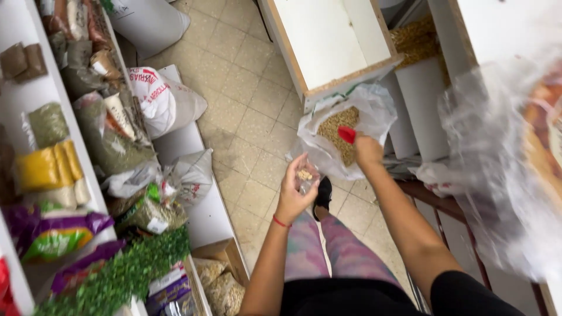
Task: Scooping nuts from a bulk bag, weighing them on a digital scale, and packaging them into small plastic bags.
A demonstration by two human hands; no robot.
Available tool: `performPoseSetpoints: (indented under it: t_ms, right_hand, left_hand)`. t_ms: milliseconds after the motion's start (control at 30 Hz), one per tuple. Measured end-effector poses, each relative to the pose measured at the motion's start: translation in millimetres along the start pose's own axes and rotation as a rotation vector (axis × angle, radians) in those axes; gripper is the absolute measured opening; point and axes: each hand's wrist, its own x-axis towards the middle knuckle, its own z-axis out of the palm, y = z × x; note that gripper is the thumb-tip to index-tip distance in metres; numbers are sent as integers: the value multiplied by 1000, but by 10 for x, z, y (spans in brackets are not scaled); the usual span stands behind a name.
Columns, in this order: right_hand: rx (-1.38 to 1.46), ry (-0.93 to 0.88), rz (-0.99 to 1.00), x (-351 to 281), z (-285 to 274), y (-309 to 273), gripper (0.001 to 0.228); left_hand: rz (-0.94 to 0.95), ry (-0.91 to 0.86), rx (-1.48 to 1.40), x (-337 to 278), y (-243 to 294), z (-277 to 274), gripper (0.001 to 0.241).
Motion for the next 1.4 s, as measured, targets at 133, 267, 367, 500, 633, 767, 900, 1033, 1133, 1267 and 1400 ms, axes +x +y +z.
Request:
performPoseSetpoints:
  t_ms: [133, 267, 367, 500, 633, 767, 900, 1033, 1133, 1267, 1400]
  right_hand:
    - [-47, -269, -12, 831, 781, -274, 19]
    - [-97, -377, -66, 1050, 1318, -174, 24]
    - [-347, -547, -43, 1446, 1828, -13, 24]
    - [-483, -672, -211, 1828, 2777, 337, 30]
    - [-478, -823, -129, 1795, 3158, 231, 46]
    - [-179, -802, 210, 1684, 3048, 145, 43]
    - [266, -848, 337, 1443, 2097, -301, 60]
    - [629, -684, 430, 1225, 1202, -690, 48]
    - [931, -542, 343, 1282, 1522, -599, 38]
    - [1100, -469, 305, 1394, 1709, -473, 28]
    - [963, -480, 286, 1192, 1281, -284, 32]
  left_hand:
    - [-75, 40, -2, 138, -334, -16, 72]
    - [-120, 43, -126, 352, -600, -103, 71]
    - [-136, 40, -133, 398, -828, -153, 67]
    - [-155, 17, -67, 468, -1070, -229, 65]
    - [-187, -55, -74, 571, -1130, -306, 64]
    - [-197, -132, -126, 693, -1154, -343, 61]
    - [-232, -148, -162, 787, -1104, -369, 56]
    - [-157, -125, -119, 838, -1185, -392, 60]
    - [-147, -94, -96, 848, -1157, -404, 62]
    - [-162, -127, -101, 936, -1064, -435, 68]
    - [-153, -145, -76, 1020, -923, -409, 68]
